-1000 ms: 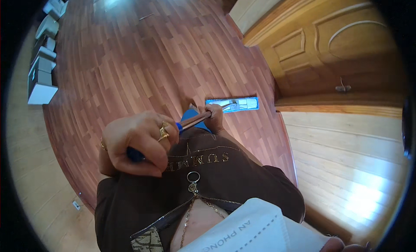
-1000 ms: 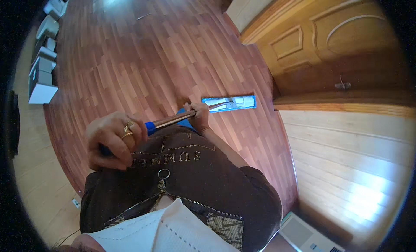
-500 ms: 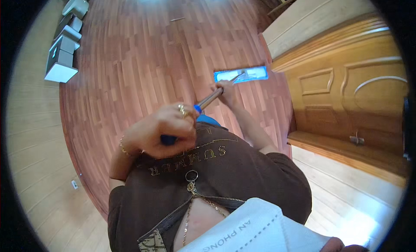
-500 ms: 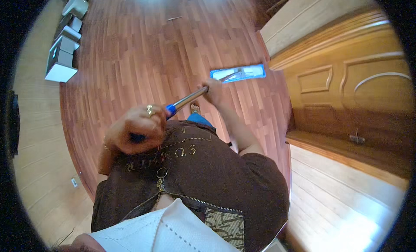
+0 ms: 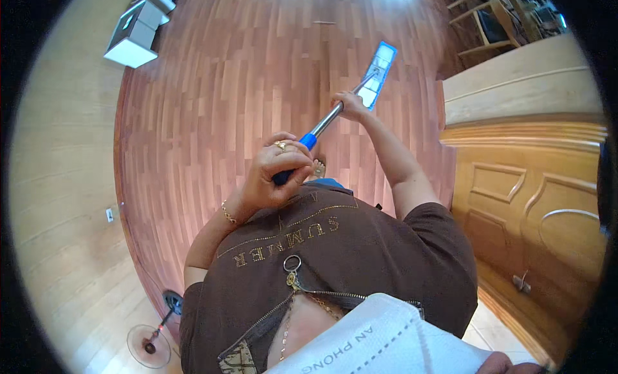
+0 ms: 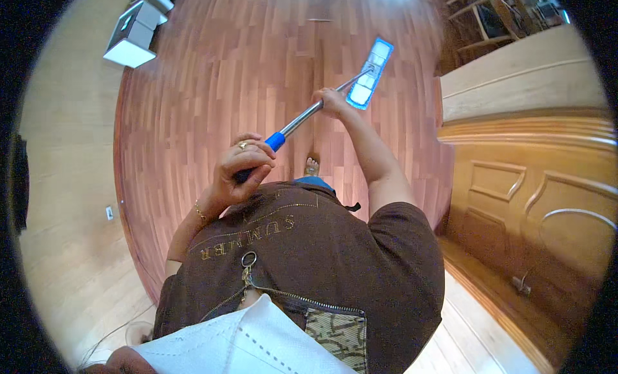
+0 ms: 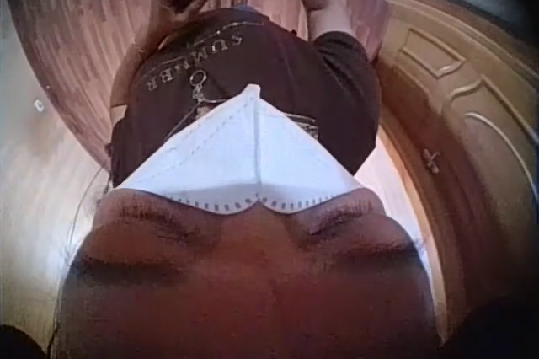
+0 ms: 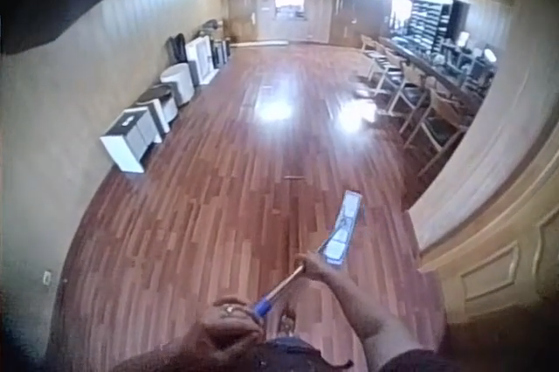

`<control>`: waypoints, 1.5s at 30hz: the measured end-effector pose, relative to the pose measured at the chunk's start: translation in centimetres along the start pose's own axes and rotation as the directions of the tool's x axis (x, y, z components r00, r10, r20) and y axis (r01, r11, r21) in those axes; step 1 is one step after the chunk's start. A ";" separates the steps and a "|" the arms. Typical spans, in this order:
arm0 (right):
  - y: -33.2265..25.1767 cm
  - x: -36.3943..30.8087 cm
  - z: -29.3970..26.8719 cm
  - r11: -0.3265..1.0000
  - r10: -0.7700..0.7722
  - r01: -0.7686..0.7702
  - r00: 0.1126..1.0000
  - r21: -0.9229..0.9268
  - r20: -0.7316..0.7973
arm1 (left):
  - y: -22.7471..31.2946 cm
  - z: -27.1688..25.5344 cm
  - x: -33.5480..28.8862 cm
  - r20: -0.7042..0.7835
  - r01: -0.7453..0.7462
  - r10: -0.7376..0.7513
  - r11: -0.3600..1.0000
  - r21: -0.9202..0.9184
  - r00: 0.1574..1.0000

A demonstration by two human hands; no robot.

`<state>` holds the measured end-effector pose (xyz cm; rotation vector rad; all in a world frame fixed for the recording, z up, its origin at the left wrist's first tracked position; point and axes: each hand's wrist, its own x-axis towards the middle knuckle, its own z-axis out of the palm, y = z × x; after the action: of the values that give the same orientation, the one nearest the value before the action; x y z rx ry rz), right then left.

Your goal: Mopping a wooden floor using a flat mop.

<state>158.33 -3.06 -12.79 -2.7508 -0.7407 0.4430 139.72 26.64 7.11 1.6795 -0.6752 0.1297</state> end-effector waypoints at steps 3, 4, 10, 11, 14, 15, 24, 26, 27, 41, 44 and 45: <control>-2.6 4.2 1.5 0.994 -0.110 0.109 0.993 0.013 0.034 | 1.0 -2.3 -1.0 -0.081 0.043 -0.037 0.996 0.077 0.996; -3.7 5.1 2.1 0.987 -0.157 0.155 0.986 0.043 0.055 | 1.9 -2.4 -1.5 -0.111 0.068 -0.057 0.993 0.099 0.992; -9.9 9.7 7.1 0.860 -0.443 0.420 0.897 0.291 0.015 | 6.8 -3.6 -3.9 -0.177 0.097 -0.050 0.957 0.272 0.983; -11.9 9.0 7.1 0.805 -0.507 0.481 0.862 0.348 -0.017 | 8.2 -2.8 -4.4 -0.178 0.111 -0.054 0.939 0.325 0.982; -11.3 0.2 10.7 0.823 -0.540 0.498 0.835 0.274 0.106 | 11.7 6.7 -8.0 -0.219 0.181 -0.104 0.913 0.366 0.970; -13.0 0.1 11.1 0.790 -0.589 0.550 0.803 0.270 0.091 | 12.8 6.9 -8.5 -0.188 0.175 -0.106 0.897 0.405 0.977; -28.3 -5.5 15.2 0.598 -0.795 0.737 0.596 0.314 0.114 | 19.3 4.9 -17.0 -0.043 0.119 -0.115 0.813 0.569 0.992; -30.4 -7.5 15.6 0.575 -0.812 0.777 0.580 0.257 0.066 | 21.3 4.3 -18.5 -0.014 0.083 -0.091 0.814 0.575 0.996; -31.1 -8.3 16.0 0.568 -0.816 0.788 0.576 0.236 0.040 | 22.2 3.9 -19.2 -0.023 0.069 -0.068 0.825 0.560 0.997; -28.2 -18.5 12.4 0.865 -0.500 0.491 0.862 0.107 0.087 | 24.5 1.2 -22.9 0.177 -0.210 0.170 0.949 0.237 0.969; -26.0 -20.5 11.0 0.910 -0.384 0.397 0.916 0.118 -0.118 | 22.0 1.2 -22.0 0.190 -0.297 0.274 0.949 0.104 0.943; -24.9 -20.8 11.5 0.927 -0.341 0.364 0.921 0.096 -0.190 | 21.1 1.0 -21.4 0.217 -0.337 0.320 0.941 0.043 0.922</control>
<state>126.13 8.86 -10.74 -2.4229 -1.0933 0.1692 111.34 31.93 15.68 1.6574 -1.1226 0.2248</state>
